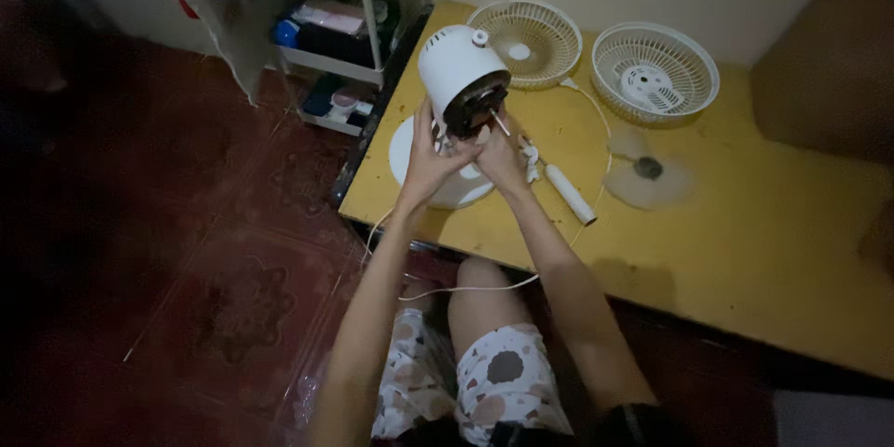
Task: The person assembles a small white table fan by inserting the fan blade into the motor housing, securing it with a nut, and attaching the front grille. The person uses a screwdriver to tighten the nut and then fits the grille onto the fan.
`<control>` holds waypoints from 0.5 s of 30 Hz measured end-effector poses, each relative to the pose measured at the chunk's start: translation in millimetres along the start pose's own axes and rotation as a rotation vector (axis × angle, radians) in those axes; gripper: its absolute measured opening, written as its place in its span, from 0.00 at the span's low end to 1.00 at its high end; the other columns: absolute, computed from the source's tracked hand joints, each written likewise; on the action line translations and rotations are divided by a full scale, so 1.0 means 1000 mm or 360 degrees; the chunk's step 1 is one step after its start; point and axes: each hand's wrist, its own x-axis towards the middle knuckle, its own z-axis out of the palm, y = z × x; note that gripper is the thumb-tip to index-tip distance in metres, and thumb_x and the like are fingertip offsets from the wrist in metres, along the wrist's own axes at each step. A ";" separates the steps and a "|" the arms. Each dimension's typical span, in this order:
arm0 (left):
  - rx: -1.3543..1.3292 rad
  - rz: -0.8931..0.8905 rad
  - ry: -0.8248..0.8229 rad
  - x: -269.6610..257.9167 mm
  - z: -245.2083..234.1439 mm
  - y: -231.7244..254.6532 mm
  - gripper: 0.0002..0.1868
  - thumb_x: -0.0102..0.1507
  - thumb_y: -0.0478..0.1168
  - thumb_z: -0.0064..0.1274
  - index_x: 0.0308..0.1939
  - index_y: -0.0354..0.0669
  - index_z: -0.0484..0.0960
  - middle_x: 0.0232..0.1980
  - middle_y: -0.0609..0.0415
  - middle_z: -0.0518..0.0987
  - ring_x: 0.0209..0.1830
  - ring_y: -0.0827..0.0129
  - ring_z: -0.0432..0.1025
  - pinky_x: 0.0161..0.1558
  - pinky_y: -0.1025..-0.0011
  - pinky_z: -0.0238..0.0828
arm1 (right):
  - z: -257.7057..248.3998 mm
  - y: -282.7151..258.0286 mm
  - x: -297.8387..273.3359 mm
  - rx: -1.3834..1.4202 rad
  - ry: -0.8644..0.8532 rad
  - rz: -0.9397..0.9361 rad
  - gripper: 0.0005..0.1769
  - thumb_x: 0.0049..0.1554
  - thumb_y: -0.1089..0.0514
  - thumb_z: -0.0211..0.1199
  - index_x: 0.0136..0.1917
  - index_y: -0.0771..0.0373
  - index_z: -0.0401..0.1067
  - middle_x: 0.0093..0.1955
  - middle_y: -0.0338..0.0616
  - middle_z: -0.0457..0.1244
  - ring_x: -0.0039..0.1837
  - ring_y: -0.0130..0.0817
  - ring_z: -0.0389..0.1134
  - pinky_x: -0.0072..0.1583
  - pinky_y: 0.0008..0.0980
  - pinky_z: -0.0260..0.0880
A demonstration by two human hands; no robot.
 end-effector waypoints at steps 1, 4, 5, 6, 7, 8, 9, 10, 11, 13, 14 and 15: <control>0.0047 0.0061 -0.0060 -0.002 -0.005 -0.003 0.64 0.50 0.42 0.77 0.80 0.35 0.49 0.77 0.39 0.58 0.78 0.53 0.57 0.73 0.60 0.61 | 0.000 0.001 -0.001 0.0101 -0.0049 0.0046 0.39 0.48 0.51 0.76 0.67 0.70 0.65 0.60 0.54 0.68 0.62 0.48 0.69 0.63 0.43 0.69; 0.0209 0.0151 -0.0186 -0.003 -0.019 -0.013 0.64 0.48 0.43 0.78 0.78 0.34 0.52 0.74 0.40 0.64 0.75 0.55 0.61 0.71 0.62 0.61 | 0.000 0.002 0.001 0.0001 -0.0150 0.0166 0.34 0.50 0.52 0.77 0.65 0.68 0.70 0.59 0.51 0.70 0.61 0.42 0.71 0.62 0.41 0.70; 0.0276 0.0114 -0.0199 -0.005 -0.021 -0.015 0.61 0.48 0.43 0.78 0.77 0.35 0.54 0.72 0.41 0.67 0.72 0.57 0.64 0.69 0.63 0.63 | 0.000 0.001 0.003 -0.0100 -0.0173 0.0203 0.34 0.50 0.51 0.77 0.65 0.67 0.71 0.59 0.50 0.70 0.61 0.41 0.71 0.62 0.40 0.70; 0.0343 0.0077 -0.0212 -0.007 -0.024 -0.018 0.59 0.49 0.44 0.78 0.76 0.35 0.56 0.69 0.42 0.71 0.69 0.58 0.67 0.67 0.65 0.65 | 0.000 0.000 0.004 0.0044 -0.0196 0.0217 0.34 0.50 0.52 0.77 0.64 0.68 0.70 0.59 0.50 0.69 0.60 0.40 0.71 0.61 0.39 0.71; 0.0358 0.0023 -0.0210 -0.008 -0.025 -0.020 0.55 0.50 0.43 0.77 0.75 0.37 0.59 0.68 0.43 0.73 0.68 0.59 0.69 0.66 0.65 0.67 | 0.000 -0.002 0.003 0.0186 -0.0218 0.0234 0.34 0.49 0.53 0.76 0.64 0.69 0.69 0.58 0.49 0.69 0.60 0.39 0.71 0.60 0.38 0.71; 0.0374 -0.0031 -0.0209 -0.010 -0.026 -0.023 0.52 0.52 0.42 0.76 0.74 0.38 0.62 0.67 0.43 0.74 0.67 0.59 0.71 0.66 0.66 0.69 | 0.000 -0.003 0.003 0.0328 -0.0240 0.0250 0.34 0.49 0.54 0.75 0.64 0.69 0.67 0.58 0.49 0.68 0.60 0.38 0.70 0.60 0.37 0.72; 0.0390 -0.0088 -0.0207 -0.012 -0.026 -0.025 0.48 0.54 0.41 0.75 0.73 0.39 0.64 0.66 0.44 0.76 0.66 0.60 0.73 0.65 0.66 0.71 | 0.000 -0.005 0.002 0.0317 -0.0247 0.0315 0.33 0.49 0.54 0.75 0.63 0.69 0.68 0.57 0.48 0.69 0.59 0.38 0.71 0.59 0.36 0.72; 0.0377 -0.0135 -0.0197 -0.013 -0.026 -0.027 0.45 0.57 0.41 0.72 0.74 0.40 0.66 0.65 0.44 0.77 0.64 0.60 0.74 0.66 0.65 0.72 | 0.000 -0.007 0.001 0.0306 -0.0253 0.0380 0.33 0.48 0.55 0.75 0.63 0.69 0.68 0.56 0.48 0.69 0.59 0.37 0.71 0.59 0.36 0.73; 0.0364 -0.0180 -0.0187 -0.012 -0.025 -0.027 0.42 0.60 0.41 0.69 0.75 0.41 0.67 0.65 0.44 0.77 0.63 0.60 0.75 0.66 0.64 0.74 | 0.000 -0.010 0.001 0.0294 -0.0259 0.0443 0.33 0.47 0.55 0.75 0.62 0.68 0.69 0.55 0.47 0.69 0.58 0.37 0.71 0.58 0.35 0.74; 0.0340 -0.0191 -0.0160 -0.010 -0.024 -0.026 0.42 0.62 0.41 0.68 0.77 0.43 0.64 0.69 0.43 0.75 0.66 0.57 0.73 0.68 0.62 0.73 | 0.000 -0.016 0.000 0.0404 -0.0197 0.0201 0.35 0.50 0.56 0.75 0.66 0.69 0.65 0.59 0.48 0.67 0.61 0.36 0.69 0.62 0.35 0.71; 0.0328 -0.0157 -0.0142 -0.008 -0.022 -0.023 0.45 0.61 0.40 0.69 0.78 0.44 0.60 0.73 0.42 0.71 0.70 0.55 0.70 0.69 0.60 0.71 | -0.001 -0.018 0.001 0.0459 -0.0167 0.0079 0.36 0.51 0.57 0.75 0.68 0.69 0.63 0.61 0.48 0.67 0.63 0.36 0.68 0.64 0.35 0.69; 0.0317 -0.0125 -0.0125 -0.007 -0.021 -0.020 0.48 0.60 0.40 0.70 0.79 0.45 0.56 0.76 0.41 0.68 0.75 0.53 0.67 0.70 0.59 0.69 | -0.001 -0.021 0.000 0.0453 -0.0214 0.0144 0.36 0.52 0.57 0.75 0.68 0.69 0.64 0.62 0.48 0.67 0.64 0.36 0.69 0.65 0.35 0.69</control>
